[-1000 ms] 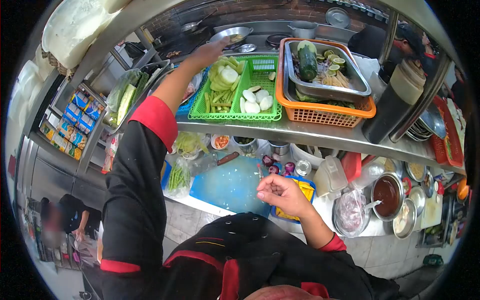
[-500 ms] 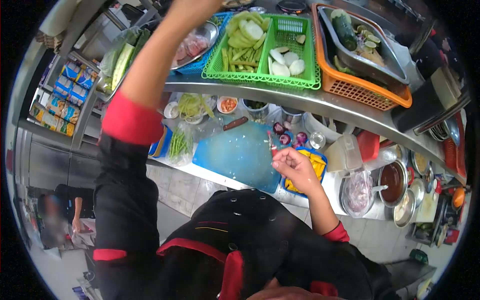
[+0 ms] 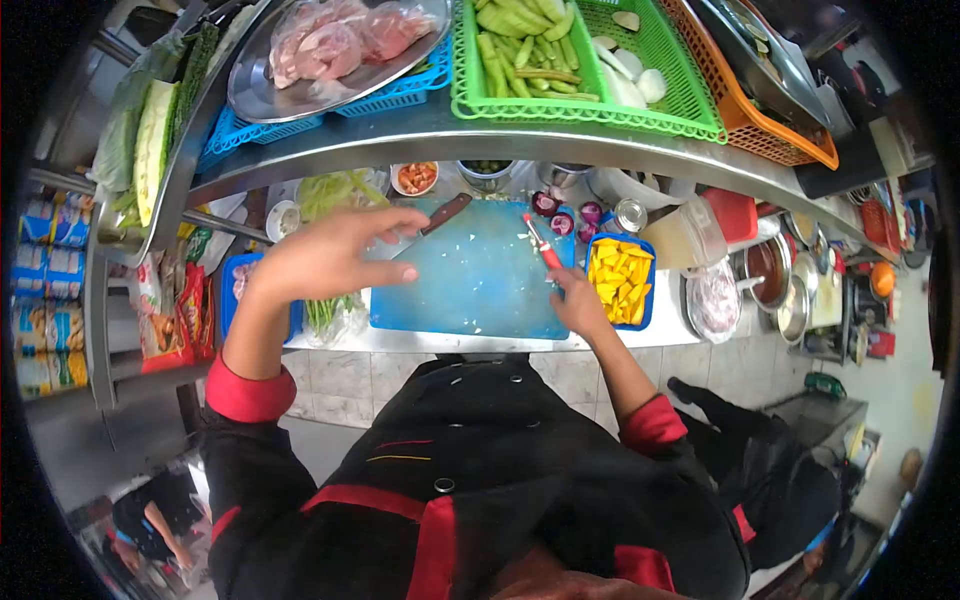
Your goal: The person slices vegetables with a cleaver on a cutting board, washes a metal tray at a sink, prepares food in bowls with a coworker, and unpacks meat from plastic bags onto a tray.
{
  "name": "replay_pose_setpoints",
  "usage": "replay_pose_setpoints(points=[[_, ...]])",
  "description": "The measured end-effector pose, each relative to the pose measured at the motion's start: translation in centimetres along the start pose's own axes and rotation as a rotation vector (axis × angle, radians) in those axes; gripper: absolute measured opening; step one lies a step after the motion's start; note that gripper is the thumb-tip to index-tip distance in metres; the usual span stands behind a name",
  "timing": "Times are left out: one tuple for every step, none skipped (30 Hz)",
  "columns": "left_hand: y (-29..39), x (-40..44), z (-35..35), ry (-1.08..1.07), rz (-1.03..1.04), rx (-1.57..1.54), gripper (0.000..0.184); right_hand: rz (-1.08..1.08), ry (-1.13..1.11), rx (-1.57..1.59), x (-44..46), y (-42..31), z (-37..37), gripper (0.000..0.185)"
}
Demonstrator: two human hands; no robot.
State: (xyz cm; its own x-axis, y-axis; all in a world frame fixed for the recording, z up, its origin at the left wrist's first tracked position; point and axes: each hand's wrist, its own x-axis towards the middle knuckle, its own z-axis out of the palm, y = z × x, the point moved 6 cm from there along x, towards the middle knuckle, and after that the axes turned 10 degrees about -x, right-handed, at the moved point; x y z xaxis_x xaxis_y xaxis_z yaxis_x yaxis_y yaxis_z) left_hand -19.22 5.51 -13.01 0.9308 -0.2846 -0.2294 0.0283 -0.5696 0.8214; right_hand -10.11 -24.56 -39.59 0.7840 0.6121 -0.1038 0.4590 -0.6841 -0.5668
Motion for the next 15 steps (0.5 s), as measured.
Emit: replay_pose_setpoints(points=[[-2.4, -0.8, 0.0, -0.004, -0.095, -0.080, 0.062, 0.012, 0.123, -0.173, 1.0, 0.5, 0.5, 0.028], [-4.7, -1.5, 0.4, -0.051, -0.120, -0.137, 0.060, 0.030, 0.124, -0.185, 2.1, 0.9, 1.6, 0.028], [-6.5, -2.1, 0.8, -0.065, -0.108, -0.145, 0.060, 0.099, 0.168, -0.280, 3.2, 1.6, 2.3, 0.027], [-8.3, -2.8, 1.5, -0.089, -0.120, -0.259, 0.058, 0.168, 0.208, -0.375, 4.0, 2.4, 3.0, 0.027], [-9.9, -3.4, 2.3, -0.113, -0.133, -0.371, 0.057, 0.184, 0.206, -0.384, 4.8, 3.1, 4.1, 0.027], [-11.6, -4.0, 2.9, -0.118, -0.131, -0.383, 0.055, 0.199, 0.242, -0.393, 5.5, 3.8, 5.1, 0.029], [-12.9, -4.6, 3.8, -0.134, -0.123, -0.388, 0.055, 0.213, 0.277, -0.401, 5.8, 4.0, 5.6, 0.031], [-14.3, -5.3, 4.4, -0.110, -0.166, -0.420, 0.055, 0.229, 0.281, -0.408, 5.9, 3.8, 5.7, 0.031], [-15.5, -5.9, 4.9, -0.084, -0.208, -0.451, 0.055, 0.240, 0.266, -0.419, 6.1, 3.5, 5.9, 0.034], [-16.3, -6.5, 5.3, -0.097, -0.197, -0.460, 0.055, 0.251, 0.251, -0.430, 6.1, 3.1, 6.1, 0.036], [-17.0, -6.9, 5.7, -0.108, -0.186, -0.462, 0.055, 0.263, 0.255, -0.439, 5.7, 1.6, 5.3, 0.036], [-17.8, -7.3, 5.9, -0.106, -0.181, -0.481, 0.055, 0.297, 0.272, -0.413, 5.1, 0.2, 4.3, 0.036], [-18.4, -7.7, 6.0, -0.099, -0.180, -0.503, 0.056, 0.326, 0.284, -0.387, 4.7, -1.1, 3.5, 0.036], [-18.8, -8.0, 5.9, -0.095, -0.180, -0.515, 0.056, 0.275, 0.365, -0.345, 4.4, -1.9, 2.4, 0.039], [-19.3, -8.3, 5.5, -0.059, -0.170, -0.464, 0.056, 0.213, 0.437, -0.296, 4.1, -2.1, 1.5, 0.042]])
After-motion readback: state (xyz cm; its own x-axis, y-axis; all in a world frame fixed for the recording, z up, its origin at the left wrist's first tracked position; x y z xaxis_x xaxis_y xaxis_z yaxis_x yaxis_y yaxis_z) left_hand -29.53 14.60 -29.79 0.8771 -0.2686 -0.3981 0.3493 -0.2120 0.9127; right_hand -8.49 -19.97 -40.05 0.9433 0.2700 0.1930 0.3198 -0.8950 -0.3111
